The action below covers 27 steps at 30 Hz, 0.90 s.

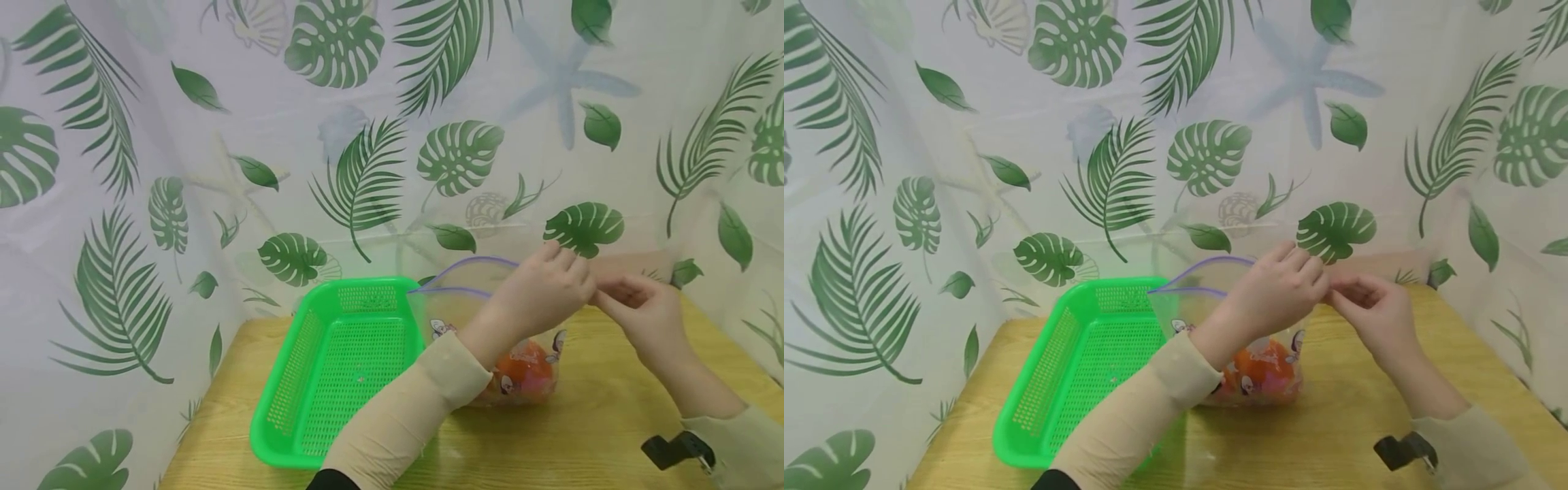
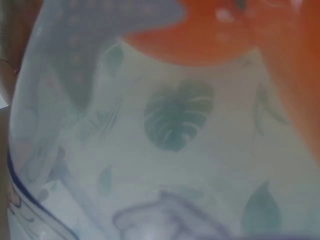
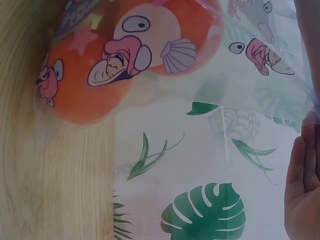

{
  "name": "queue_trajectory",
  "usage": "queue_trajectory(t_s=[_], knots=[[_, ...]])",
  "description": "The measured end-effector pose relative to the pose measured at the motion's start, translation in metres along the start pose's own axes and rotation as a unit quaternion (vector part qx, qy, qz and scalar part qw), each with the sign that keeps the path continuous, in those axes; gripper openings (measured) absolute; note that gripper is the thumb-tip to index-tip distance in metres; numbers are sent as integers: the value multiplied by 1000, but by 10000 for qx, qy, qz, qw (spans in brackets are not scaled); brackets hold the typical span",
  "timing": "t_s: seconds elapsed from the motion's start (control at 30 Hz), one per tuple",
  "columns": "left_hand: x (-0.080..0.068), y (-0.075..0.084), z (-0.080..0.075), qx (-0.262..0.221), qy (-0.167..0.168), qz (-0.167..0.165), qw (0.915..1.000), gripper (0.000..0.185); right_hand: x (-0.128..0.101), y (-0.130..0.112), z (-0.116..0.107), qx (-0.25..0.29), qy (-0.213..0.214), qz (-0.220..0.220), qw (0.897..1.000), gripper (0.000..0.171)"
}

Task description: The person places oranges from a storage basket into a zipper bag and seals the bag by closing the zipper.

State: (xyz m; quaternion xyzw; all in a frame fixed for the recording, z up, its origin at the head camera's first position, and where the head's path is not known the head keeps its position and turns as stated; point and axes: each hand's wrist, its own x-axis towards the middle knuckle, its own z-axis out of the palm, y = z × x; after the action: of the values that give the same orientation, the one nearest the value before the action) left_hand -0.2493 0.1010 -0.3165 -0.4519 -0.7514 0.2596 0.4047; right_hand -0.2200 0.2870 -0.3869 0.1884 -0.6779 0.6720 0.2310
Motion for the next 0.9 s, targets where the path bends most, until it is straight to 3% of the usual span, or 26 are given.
queue_trajectory(t_s=[0.23, 0.5, 0.77, 0.9], knots=[[0, 2, 1, 181, 212, 83, 9996, 38, -3, 2, 2, -29, -160, -24, 9999, 41], [-1, 2, 3, 101, 630, -12, 9980, 36, -1, -1, 6, -1212, -160, 4, 9925, 42], [-4, -1, 1, -9, 420, -6, 9991, 34, 0, -4, 10, -1622, -55, 51, 9867, 38], [-6, -2, 3, -14, 602, -113, 9981, 34, 1, -5, 10, -1645, -19, 33, 9864, 39]])
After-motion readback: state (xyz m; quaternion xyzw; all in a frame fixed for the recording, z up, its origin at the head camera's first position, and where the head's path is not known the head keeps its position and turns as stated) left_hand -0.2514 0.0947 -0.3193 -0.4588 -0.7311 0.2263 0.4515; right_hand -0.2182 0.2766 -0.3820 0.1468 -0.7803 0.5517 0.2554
